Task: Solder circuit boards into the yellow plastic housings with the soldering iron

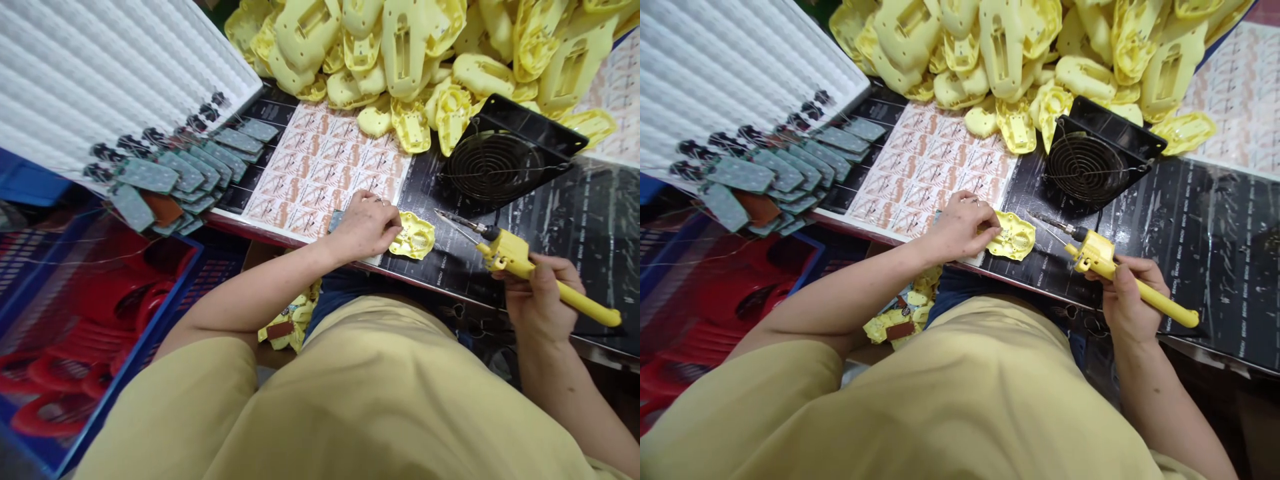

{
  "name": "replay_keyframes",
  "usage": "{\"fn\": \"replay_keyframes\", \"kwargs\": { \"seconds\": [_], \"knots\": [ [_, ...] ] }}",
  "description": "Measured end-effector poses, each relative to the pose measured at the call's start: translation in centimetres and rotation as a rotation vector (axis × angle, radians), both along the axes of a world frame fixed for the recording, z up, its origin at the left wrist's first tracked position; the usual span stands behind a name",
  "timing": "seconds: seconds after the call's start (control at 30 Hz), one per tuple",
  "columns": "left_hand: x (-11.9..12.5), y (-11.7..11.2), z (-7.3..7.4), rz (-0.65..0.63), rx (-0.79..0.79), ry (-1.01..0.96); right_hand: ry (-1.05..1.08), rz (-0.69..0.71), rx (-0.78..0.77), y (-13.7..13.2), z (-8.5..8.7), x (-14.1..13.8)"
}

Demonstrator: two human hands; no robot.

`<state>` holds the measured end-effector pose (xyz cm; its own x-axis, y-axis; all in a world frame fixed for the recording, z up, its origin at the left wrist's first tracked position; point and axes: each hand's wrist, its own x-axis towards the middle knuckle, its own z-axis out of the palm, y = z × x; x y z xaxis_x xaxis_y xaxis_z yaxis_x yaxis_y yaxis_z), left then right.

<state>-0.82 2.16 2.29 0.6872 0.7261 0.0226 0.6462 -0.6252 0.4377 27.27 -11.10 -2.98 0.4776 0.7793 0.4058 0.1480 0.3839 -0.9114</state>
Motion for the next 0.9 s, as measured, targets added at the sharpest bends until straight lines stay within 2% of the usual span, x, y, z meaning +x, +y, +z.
{"fn": "replay_keyframes", "kwargs": {
  "seconds": [0.2,0.33,0.47,0.57,0.7,0.9],
  "knots": [
    [0.2,0.0,0.1,0.001,-0.001,0.041,0.022,-0.036,-0.015,-0.7,0.6,-0.9],
    [0.1,0.1,0.0,-0.008,0.002,0.034,-0.046,-0.07,-0.02,-1.7,1.3,-1.2],
    [0.1,0.1,0.0,-0.011,-0.002,0.033,-0.373,0.026,-0.077,-2.6,2.1,-0.7],
    [0.1,0.2,0.0,-0.012,0.0,0.034,-0.591,0.072,0.001,-2.3,2.6,-0.5],
    [0.1,0.2,-0.1,-0.015,0.002,0.032,-0.626,0.227,0.135,-1.1,2.9,-0.9],
    [0.1,0.1,-0.1,-0.015,-0.007,0.026,-0.707,0.3,0.214,0.0,3.4,-1.0]
  ]
}}
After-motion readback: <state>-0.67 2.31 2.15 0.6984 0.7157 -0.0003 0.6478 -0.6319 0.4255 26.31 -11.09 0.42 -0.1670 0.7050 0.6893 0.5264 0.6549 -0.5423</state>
